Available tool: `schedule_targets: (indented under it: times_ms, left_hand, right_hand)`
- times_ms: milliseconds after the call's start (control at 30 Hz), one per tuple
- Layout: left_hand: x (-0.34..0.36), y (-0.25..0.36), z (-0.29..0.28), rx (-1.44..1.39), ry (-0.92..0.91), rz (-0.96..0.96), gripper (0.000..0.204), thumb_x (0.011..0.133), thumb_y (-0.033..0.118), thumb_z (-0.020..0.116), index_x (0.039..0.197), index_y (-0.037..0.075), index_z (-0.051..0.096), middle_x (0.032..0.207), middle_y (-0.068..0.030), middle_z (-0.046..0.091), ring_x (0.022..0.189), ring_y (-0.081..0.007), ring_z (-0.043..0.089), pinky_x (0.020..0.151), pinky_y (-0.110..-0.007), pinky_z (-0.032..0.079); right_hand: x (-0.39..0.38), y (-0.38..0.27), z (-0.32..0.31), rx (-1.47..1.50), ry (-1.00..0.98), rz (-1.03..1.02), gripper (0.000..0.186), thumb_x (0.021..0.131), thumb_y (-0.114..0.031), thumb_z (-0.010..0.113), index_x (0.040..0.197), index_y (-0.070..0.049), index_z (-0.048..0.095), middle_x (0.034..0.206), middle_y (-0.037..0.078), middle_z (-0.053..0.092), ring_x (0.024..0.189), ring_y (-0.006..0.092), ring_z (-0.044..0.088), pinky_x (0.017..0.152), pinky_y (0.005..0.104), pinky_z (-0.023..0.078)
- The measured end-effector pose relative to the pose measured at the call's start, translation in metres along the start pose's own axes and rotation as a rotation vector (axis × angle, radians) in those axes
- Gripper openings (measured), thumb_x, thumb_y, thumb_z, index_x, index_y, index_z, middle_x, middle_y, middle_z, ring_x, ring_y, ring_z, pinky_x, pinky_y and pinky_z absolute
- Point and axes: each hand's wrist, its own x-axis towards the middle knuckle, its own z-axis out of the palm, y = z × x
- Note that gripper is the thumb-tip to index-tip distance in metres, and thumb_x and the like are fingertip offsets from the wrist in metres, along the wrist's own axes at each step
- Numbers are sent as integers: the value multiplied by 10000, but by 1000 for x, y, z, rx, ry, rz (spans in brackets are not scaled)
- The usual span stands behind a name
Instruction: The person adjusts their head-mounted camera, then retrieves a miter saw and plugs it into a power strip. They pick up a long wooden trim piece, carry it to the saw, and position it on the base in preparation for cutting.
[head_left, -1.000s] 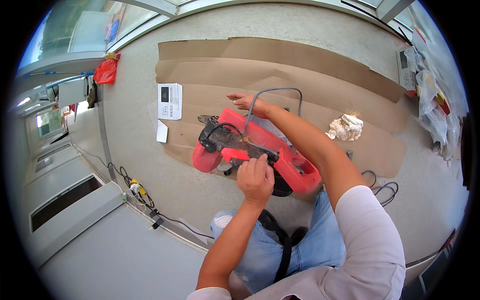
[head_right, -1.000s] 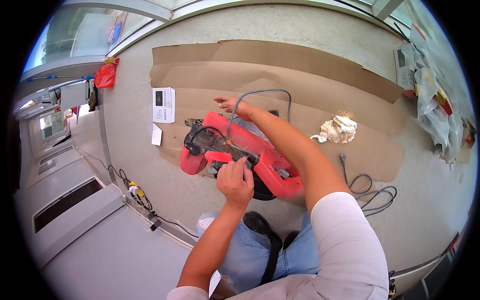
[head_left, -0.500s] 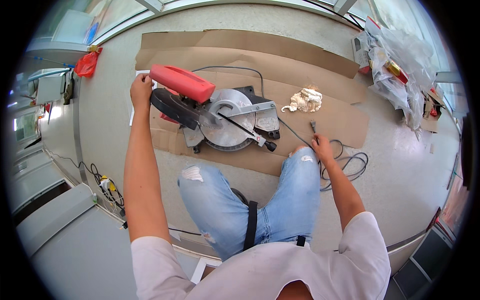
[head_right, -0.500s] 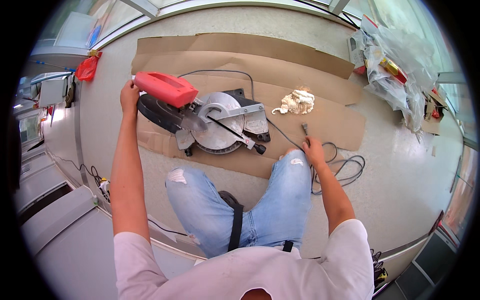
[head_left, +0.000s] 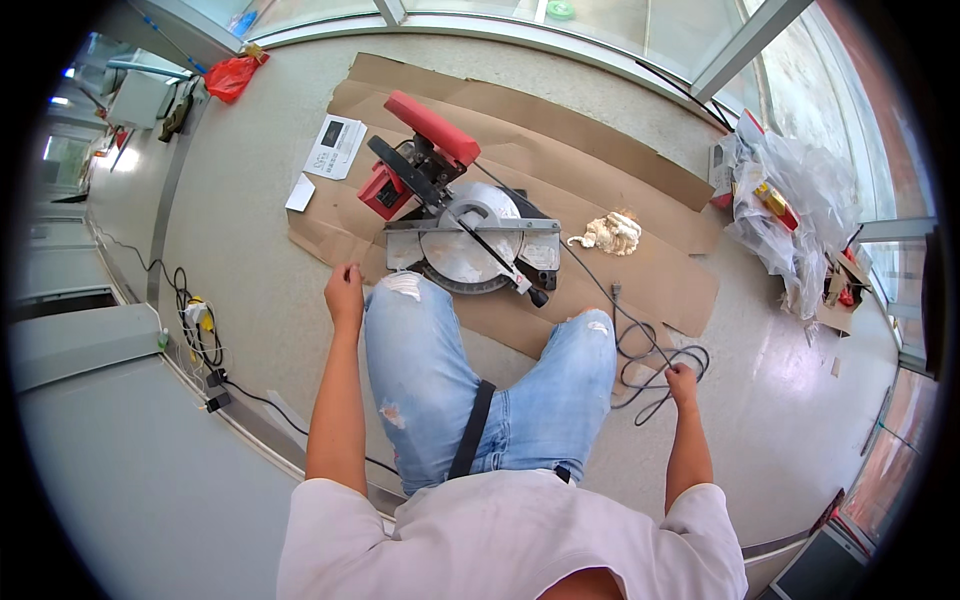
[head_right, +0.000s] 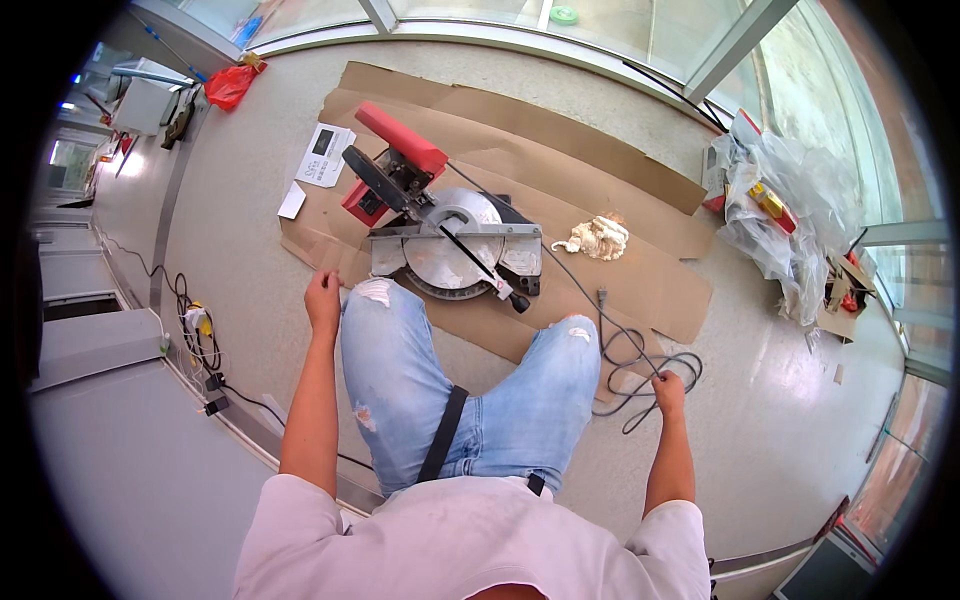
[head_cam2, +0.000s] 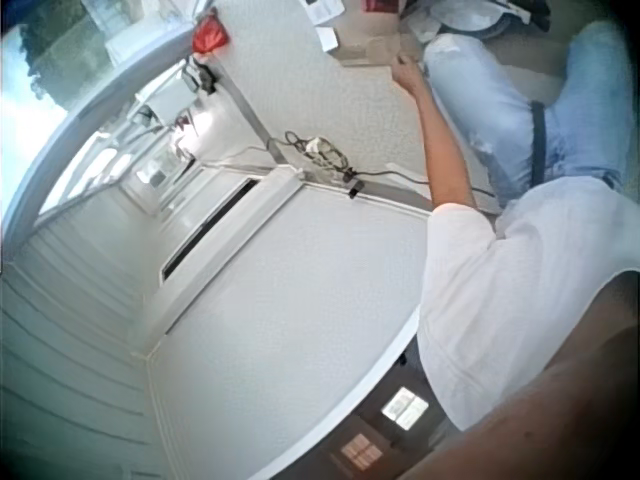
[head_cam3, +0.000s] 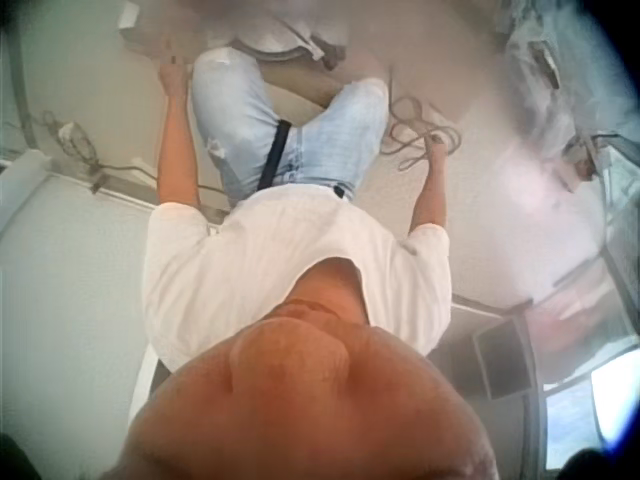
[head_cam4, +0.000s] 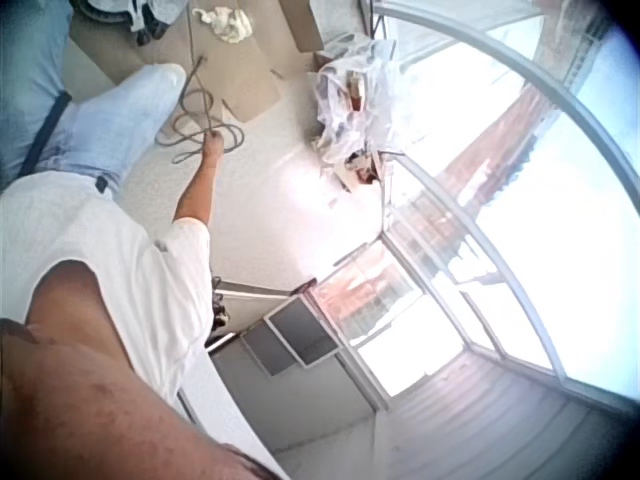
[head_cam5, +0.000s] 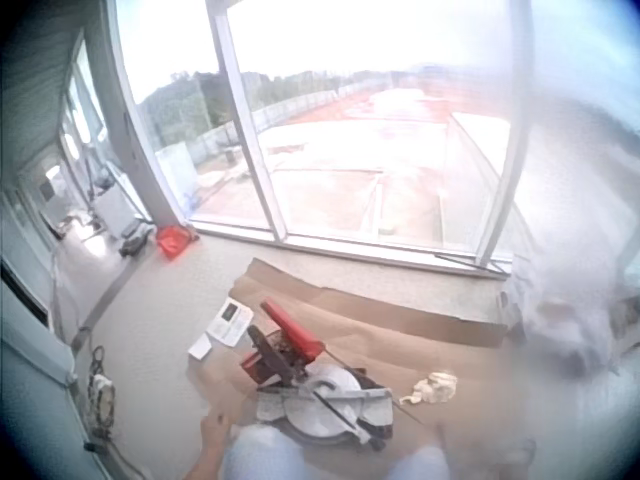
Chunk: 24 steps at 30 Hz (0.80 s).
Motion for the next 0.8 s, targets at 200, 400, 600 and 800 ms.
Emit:
schedule_targets:
  times_ms: [200, 400, 600, 800]
  left_hand:
    - [-173, -174, -22, 85, -166, -277, 210, 893, 163, 600, 924, -19, 700, 814, -158, 706, 738, -268, 671, 701, -386, 519]
    - [-291, -264, -2, -188, -370, -575, 245, 892, 199, 616, 963, -17, 707, 872, -196, 714, 795, -318, 684, 742, -403, 521]
    - [-275, -223, -23, -152, -450, -473, 248, 893, 202, 615, 965, -17, 707, 876, -197, 715, 800, -321, 685, 745, -404, 521]
    - [-296, -226, -91, -101, -387, -477, 251, 894, 205, 614, 967, -16, 707, 880, -199, 715, 804, -323, 685, 748, -405, 521]
  right_hand:
    - [-90, 132, -51, 26, 42, 383, 233, 781, -214, 687, 792, 18, 709, 731, 158, 702, 696, 268, 676, 654, 396, 515]
    - [-126, 109, -27, 367, -7, 361, 288, 871, -294, 718, 791, -20, 678, 697, 58, 663, 627, 134, 582, 592, 301, 452]
    - [-75, 26, 21, 443, -121, 194, 360, 915, -331, 688, 792, 5, 657, 681, 60, 650, 628, 150, 598, 602, 325, 473]
    - [14, -67, 109, 476, 148, -5, 345, 901, -316, 690, 939, 25, 647, 787, 145, 661, 736, 288, 648, 672, 391, 504]
